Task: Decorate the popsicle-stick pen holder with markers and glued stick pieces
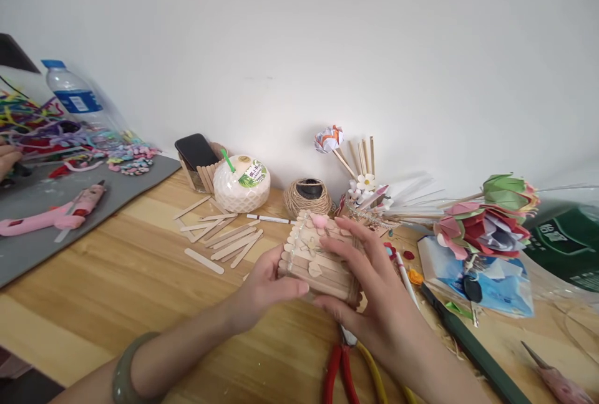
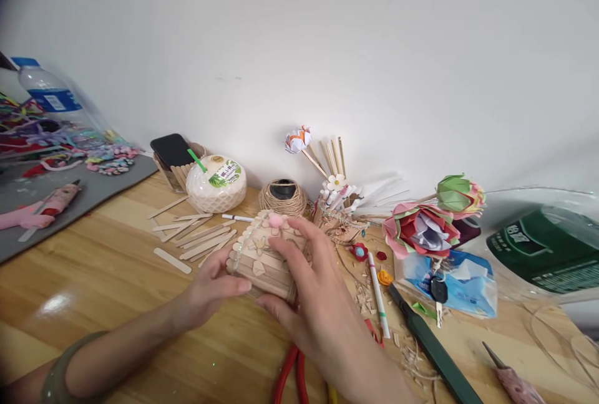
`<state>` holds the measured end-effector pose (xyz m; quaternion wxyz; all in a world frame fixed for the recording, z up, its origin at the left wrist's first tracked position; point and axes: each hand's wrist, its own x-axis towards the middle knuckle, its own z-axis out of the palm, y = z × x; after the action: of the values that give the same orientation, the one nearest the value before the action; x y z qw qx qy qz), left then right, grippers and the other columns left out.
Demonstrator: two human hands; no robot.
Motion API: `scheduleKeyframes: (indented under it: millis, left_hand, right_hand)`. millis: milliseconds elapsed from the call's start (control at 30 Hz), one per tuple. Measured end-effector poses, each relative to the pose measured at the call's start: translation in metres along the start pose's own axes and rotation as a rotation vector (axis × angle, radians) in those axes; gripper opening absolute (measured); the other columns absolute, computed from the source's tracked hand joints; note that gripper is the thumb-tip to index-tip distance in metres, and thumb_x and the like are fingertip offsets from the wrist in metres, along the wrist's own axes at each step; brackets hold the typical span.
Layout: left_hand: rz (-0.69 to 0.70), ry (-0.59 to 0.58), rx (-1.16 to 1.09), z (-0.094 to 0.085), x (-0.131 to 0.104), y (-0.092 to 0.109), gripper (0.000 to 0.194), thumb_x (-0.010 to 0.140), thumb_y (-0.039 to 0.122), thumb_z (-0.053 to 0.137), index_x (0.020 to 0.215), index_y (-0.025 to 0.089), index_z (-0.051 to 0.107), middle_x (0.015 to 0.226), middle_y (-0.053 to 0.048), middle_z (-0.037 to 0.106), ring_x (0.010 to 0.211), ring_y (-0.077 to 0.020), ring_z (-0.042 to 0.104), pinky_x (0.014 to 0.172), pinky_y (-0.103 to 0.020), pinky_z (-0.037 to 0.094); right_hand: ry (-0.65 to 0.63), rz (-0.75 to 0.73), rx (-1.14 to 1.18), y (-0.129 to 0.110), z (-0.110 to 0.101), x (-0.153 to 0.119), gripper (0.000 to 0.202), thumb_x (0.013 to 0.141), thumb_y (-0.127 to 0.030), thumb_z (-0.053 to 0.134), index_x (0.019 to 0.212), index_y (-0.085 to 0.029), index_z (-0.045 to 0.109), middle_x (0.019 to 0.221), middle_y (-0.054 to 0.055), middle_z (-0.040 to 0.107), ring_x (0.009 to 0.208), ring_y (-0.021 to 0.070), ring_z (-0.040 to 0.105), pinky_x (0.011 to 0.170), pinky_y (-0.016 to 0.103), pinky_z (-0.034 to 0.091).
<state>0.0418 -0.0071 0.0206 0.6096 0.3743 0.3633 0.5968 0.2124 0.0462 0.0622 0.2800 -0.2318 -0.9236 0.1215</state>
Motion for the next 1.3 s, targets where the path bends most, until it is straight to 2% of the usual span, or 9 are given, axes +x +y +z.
scheduleKeyframes:
  millis: [100,233,333,467,700,833,967,1067,1300]
  left_hand:
    - [-0.009,0.052,-0.055,0.0,-0.001,0.0,0.034,0.063,0.027,0.071,0.095,0.015,0.069,0.088,-0.005,0.073,0.088,-0.0246,0.065,0.082,-0.034,0.048]
    - [-0.009,0.114,-0.059,0.001,-0.002,0.001,0.03,0.063,0.025,0.071,0.091,0.015,0.071,0.084,-0.003,0.073,0.088,-0.0225,0.064,0.08,-0.03,0.048]
    - [-0.001,0.122,-0.049,0.002,-0.002,0.002,0.027,0.065,0.026,0.07,0.09,0.015,0.072,0.086,-0.003,0.073,0.085,-0.0218,0.064,0.078,-0.029,0.048]
    - [0.001,0.128,-0.008,0.003,-0.001,0.002,0.027,0.067,0.028,0.07,0.09,0.015,0.073,0.088,-0.004,0.073,0.083,-0.0211,0.064,0.075,-0.029,0.05]
    - [-0.007,0.16,0.007,0.003,-0.001,0.0,0.028,0.064,0.029,0.072,0.089,0.017,0.073,0.08,-0.002,0.073,0.086,-0.0223,0.066,0.078,-0.03,0.051]
    - [-0.012,0.165,0.0,0.003,0.0,0.0,0.025,0.064,0.027,0.071,0.087,0.017,0.072,0.081,-0.002,0.073,0.081,-0.02,0.066,0.075,-0.028,0.052]
    - [0.017,0.156,0.009,0.003,0.001,0.001,0.018,0.064,0.024,0.071,0.081,0.019,0.071,0.074,0.002,0.071,0.073,-0.0162,0.065,0.072,-0.025,0.052]
    - [0.006,0.159,0.022,0.004,0.001,0.002,0.016,0.064,0.024,0.07,0.079,0.018,0.07,0.071,0.002,0.069,0.073,-0.017,0.065,0.07,-0.026,0.052]
    - [-0.005,0.136,-0.01,0.003,-0.001,0.001,0.027,0.066,0.026,0.068,0.091,0.017,0.071,0.086,-0.001,0.073,0.083,-0.0197,0.065,0.075,-0.027,0.051]
  right_hand:
    - [-0.017,-0.01,0.014,0.0,0.002,0.001,0.04,0.085,-0.026,0.059,0.122,-0.022,0.044,0.136,0.015,0.039,0.129,0.03,0.038,0.098,0.049,0.045]
    - [0.064,-0.087,-0.054,-0.002,0.004,0.002,0.033,0.083,-0.024,0.061,0.113,-0.019,0.047,0.13,0.017,0.041,0.127,0.0322,0.038,0.096,0.052,0.044]
    - [0.107,-0.188,-0.12,-0.003,0.006,0.003,0.025,0.082,-0.019,0.061,0.105,-0.019,0.051,0.122,0.015,0.046,0.119,0.0309,0.045,0.093,0.051,0.046]
    - [0.124,-0.233,-0.15,-0.001,0.01,0.001,0.024,0.081,-0.018,0.062,0.104,-0.019,0.055,0.116,0.014,0.05,0.109,0.028,0.054,0.089,0.049,0.05]
    - [0.138,-0.246,-0.184,0.003,0.011,-0.003,0.023,0.082,-0.02,0.062,0.104,-0.023,0.056,0.117,0.013,0.051,0.108,0.0275,0.056,0.093,0.054,0.048]
    - [0.128,-0.263,-0.198,0.002,0.01,-0.003,0.022,0.082,-0.02,0.062,0.104,-0.022,0.056,0.117,0.013,0.051,0.107,0.027,0.056,0.092,0.053,0.049]
    - [0.13,-0.271,-0.205,0.002,0.01,-0.002,0.022,0.081,-0.02,0.062,0.102,-0.022,0.056,0.117,0.013,0.051,0.107,0.0276,0.057,0.092,0.053,0.05]
    - [0.121,-0.277,-0.206,0.003,0.011,-0.001,0.023,0.08,-0.018,0.064,0.102,-0.022,0.056,0.118,0.013,0.051,0.108,0.028,0.057,0.093,0.054,0.048]
    - [0.131,-0.241,-0.183,0.003,0.012,-0.002,0.025,0.082,-0.021,0.062,0.104,-0.017,0.052,0.116,0.016,0.053,0.108,0.0277,0.056,0.093,0.052,0.049]
